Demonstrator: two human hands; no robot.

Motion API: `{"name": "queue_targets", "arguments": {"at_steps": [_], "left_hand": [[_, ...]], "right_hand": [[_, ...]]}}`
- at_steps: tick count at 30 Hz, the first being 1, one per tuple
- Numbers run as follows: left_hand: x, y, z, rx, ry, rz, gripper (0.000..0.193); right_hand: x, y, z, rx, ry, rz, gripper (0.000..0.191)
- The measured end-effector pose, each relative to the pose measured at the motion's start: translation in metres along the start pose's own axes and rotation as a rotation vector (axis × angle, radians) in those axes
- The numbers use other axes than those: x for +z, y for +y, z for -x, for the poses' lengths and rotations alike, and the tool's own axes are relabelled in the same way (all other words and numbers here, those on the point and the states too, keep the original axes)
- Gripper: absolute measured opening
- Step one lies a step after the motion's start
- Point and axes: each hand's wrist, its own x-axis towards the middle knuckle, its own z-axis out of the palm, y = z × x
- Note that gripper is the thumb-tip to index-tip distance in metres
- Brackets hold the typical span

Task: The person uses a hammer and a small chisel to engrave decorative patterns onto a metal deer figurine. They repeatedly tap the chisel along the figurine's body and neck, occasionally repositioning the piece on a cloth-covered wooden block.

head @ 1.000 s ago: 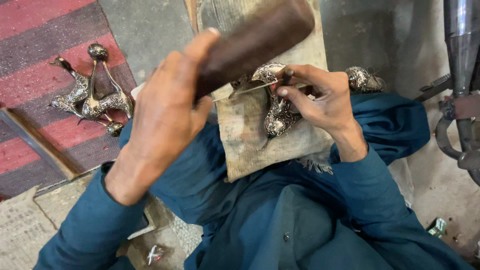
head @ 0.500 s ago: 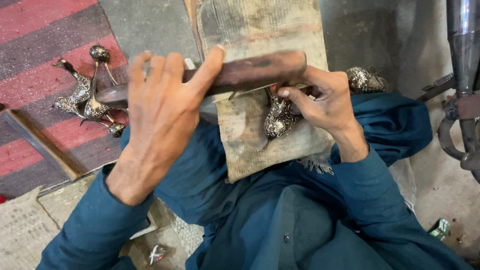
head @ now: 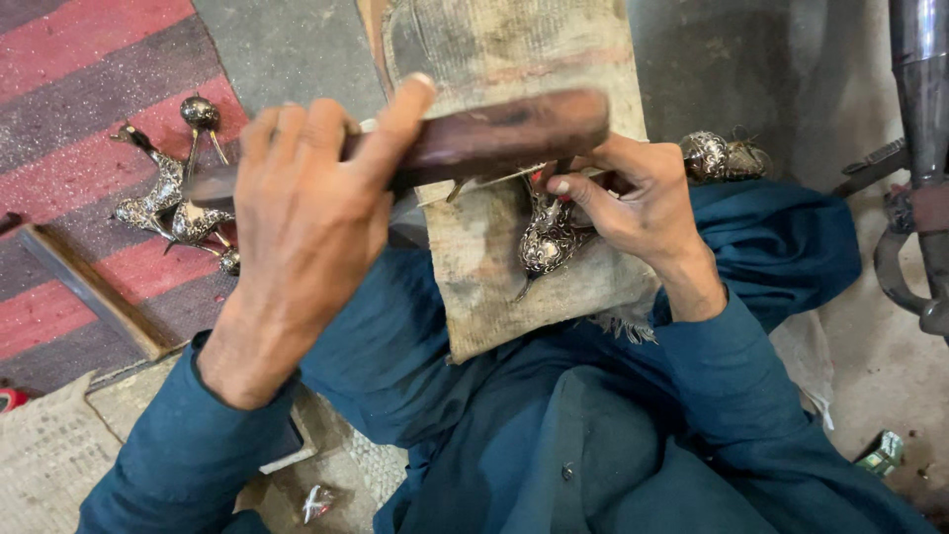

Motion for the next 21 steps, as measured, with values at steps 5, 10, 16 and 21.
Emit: {"name": "queue_targets", "arguments": {"at_steps": [5, 10, 16, 21], "left_hand": [[-0.001, 0.0, 0.0, 0.079, 0.03, -0.217, 0.07], [-0.003, 0.001, -0.002, 0.01, -0.017, -0.024, 0.062], [-0.003, 0.0, -0.001, 0.006, -0.032, -0.089, 0.068], [-0.003, -0.002, 0.002, -0.013, -0.027, 0.017, 0.072]], "right_hand": [[0.0, 0.002, 0.0, 0.051, -0.004, 0.014, 0.026], [0.0, 0.01, -0.001, -0.064, -0.032, -0.024, 0.024], [0.0, 0.013, 0.005, 0.093, -0.001, 0.018, 0.014], [0.002, 0.011, 0.002, -0.026, -0.016, -0.055, 0.019]]}}
